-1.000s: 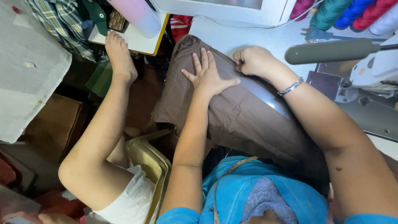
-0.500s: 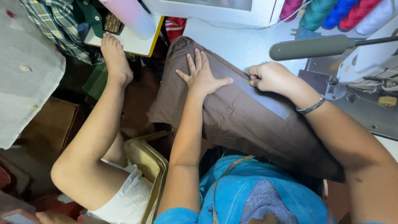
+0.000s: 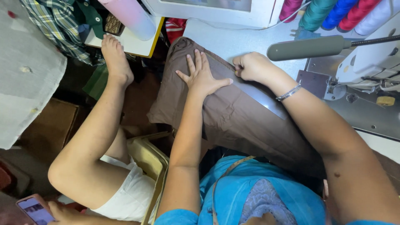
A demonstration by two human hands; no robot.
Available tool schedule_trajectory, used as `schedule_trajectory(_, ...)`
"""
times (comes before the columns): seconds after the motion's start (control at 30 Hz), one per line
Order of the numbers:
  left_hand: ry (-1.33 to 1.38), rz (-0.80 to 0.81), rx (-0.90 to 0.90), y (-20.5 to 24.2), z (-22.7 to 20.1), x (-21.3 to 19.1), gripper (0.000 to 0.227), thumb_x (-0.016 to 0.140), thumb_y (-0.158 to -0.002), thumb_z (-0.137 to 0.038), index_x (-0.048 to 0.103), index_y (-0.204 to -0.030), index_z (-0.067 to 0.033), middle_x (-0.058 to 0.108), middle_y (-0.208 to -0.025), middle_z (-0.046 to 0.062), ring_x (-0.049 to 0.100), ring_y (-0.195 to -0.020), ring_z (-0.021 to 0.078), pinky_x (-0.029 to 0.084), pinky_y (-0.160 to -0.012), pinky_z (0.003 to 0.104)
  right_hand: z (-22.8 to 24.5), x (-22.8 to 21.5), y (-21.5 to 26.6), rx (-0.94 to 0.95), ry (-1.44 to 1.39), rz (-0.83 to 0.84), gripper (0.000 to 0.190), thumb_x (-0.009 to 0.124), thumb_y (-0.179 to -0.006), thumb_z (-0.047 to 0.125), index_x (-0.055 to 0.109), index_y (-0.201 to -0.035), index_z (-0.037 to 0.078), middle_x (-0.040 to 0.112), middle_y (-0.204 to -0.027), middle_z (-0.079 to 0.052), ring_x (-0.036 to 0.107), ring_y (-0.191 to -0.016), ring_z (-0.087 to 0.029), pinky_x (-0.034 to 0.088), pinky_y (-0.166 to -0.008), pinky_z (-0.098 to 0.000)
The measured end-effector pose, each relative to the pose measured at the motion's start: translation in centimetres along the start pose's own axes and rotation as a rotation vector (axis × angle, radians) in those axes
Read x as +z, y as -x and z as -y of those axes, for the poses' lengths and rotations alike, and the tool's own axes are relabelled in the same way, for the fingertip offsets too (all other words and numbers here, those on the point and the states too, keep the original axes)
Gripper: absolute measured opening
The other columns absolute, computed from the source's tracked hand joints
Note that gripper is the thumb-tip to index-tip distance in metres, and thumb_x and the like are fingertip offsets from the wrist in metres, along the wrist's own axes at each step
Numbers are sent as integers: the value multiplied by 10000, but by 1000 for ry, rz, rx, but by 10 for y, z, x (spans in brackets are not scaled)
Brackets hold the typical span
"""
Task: The person measures a piece of brown fabric using a flexible tape measure and a yellow marker. They then use a clear ruler to draw straight lines on the fabric with the marker, preparing it for cutting or sewing.
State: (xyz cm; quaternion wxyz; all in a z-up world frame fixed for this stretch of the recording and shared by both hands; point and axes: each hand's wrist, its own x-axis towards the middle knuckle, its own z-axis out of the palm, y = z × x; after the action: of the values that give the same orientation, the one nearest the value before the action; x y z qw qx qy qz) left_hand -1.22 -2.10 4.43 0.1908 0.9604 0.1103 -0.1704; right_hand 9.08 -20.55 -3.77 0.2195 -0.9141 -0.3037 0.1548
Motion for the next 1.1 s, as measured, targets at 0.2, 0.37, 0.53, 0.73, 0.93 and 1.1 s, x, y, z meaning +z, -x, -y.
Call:
schedule_trajectory(0.2, -8, 0, 4, 2, -1, -1, 1287, 690, -776, -737, 72, -1654, -28, -81, -1732, 168, -104, -1584, 410, -28, -1093, 852, -2, -20, 59, 67, 33, 71, 99, 711, -898, 236, 731, -903, 139, 767, -866, -133, 720, -973, -423, 556, -833, -530)
schedule_trajectory(0.37, -15, -5, 5, 0, 1, 2, 1287, 690, -775, -736, 74, -1655, -27, -81, -1732, 169, -100, -1584, 415, -13, -1096, 849, -7, -36, 109, 82, 91, 130, 108, 691, -919, 199, 742, -976, 123, 783, -927, -147, 718, -1019, -416, 552, -893, -534)
schedule_trajectory(0.53, -14, -12, 8, -1, 2, 2, 1284, 690, -780, -728, 70, -1656, -23, -89, -1730, 175, -112, -1580, 423, -7, -1093, 851, -18, -41, 147, 154, 93, 222, 202, 650, -948, 216, 737, -1107, 126, 792, -1020, -143, 697, -1121, -395, 539, -973, -538)
schedule_trajectory(0.73, -2, -11, -1, -1, 0, 2, 1294, 690, -774, -746, 66, -1657, -35, -86, -1732, 166, -114, -1579, 412, 7, -1101, 842, -27, -28, 134, 134, 30, 124, 150, 680, -934, 259, 725, -1005, 135, 779, -915, -88, 708, -1043, -379, 547, -910, -514)
schedule_trajectory(0.93, -22, -11, -12, -1, -2, 2, 1287, 691, -773, -748, 71, -1659, -50, -89, -1734, 146, -110, -1583, 396, 13, -1109, 837, -25, -11, 95, 55, -1, 31, 136, 698, -927, 288, 689, -940, 153, 742, -858, -79, 707, -1004, -367, 544, -864, -504)
schedule_trajectory(1.1, -22, 2, -21, 2, -5, 0, 1301, 691, -765, -769, 69, -1657, -55, -79, -1736, 141, -108, -1584, 390, 6, -1120, 831, -20, -20, 110, 58, 20, 57, 113, 686, -928, 258, 694, -927, 146, 738, -842, -69, 708, -986, -351, 541, -866, -484)
